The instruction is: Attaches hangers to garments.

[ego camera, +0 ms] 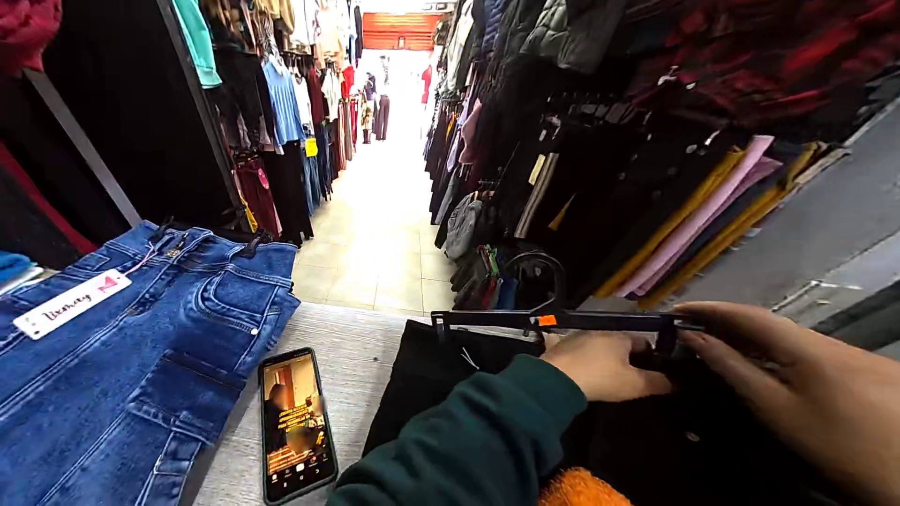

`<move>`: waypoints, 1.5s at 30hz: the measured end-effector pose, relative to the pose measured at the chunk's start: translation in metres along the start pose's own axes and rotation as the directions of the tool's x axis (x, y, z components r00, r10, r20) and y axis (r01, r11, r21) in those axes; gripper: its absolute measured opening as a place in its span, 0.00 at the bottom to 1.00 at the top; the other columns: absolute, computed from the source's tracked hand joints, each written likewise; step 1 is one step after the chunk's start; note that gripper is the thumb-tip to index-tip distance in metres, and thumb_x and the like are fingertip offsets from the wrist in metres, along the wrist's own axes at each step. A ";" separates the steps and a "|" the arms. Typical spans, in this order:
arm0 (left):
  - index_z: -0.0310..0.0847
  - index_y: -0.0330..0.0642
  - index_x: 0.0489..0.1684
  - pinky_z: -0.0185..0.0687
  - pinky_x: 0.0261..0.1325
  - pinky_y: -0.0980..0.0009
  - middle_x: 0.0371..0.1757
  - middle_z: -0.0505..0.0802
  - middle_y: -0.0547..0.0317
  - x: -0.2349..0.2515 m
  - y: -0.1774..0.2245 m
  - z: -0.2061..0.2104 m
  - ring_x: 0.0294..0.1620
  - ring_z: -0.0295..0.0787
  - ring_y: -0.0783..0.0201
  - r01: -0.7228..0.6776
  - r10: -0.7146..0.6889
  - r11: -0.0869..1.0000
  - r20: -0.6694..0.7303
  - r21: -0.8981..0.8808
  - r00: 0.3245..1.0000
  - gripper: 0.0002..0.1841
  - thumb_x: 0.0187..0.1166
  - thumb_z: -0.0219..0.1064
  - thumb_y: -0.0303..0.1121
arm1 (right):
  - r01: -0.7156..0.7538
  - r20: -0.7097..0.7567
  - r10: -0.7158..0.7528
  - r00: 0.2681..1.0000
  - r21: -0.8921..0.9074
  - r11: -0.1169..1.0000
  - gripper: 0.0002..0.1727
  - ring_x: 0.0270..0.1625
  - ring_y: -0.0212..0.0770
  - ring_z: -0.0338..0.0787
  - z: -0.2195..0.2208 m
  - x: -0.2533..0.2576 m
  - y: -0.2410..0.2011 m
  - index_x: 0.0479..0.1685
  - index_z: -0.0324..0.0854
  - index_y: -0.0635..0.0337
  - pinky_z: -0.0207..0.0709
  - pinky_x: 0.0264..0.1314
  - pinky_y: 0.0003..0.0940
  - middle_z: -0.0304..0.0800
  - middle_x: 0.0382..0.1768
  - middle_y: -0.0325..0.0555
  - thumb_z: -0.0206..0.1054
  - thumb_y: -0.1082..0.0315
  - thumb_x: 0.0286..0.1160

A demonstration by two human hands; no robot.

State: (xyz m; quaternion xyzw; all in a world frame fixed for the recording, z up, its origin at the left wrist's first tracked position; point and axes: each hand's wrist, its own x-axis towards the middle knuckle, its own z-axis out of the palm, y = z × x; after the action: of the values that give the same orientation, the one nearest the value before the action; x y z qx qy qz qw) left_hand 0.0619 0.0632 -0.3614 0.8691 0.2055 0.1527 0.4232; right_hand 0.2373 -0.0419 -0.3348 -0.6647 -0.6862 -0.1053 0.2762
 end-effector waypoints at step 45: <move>0.89 0.37 0.52 0.73 0.73 0.45 0.56 0.93 0.47 -0.002 0.009 0.000 0.64 0.87 0.52 0.126 -0.134 0.986 -0.064 -0.110 0.989 0.12 0.79 0.72 0.35 | -0.126 -0.154 0.164 0.974 0.231 0.965 0.14 0.40 0.32 0.91 0.006 0.009 -0.028 0.55 0.91 0.46 0.87 0.41 0.35 0.93 0.48 0.33 0.71 0.72 0.74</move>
State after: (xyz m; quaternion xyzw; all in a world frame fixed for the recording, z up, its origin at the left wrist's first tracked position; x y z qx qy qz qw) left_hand 0.0621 0.0568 -0.3547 0.8242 0.2683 0.1662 0.4702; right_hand 0.2090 -0.0332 -0.3289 -0.6672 -0.6165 -0.0653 0.4130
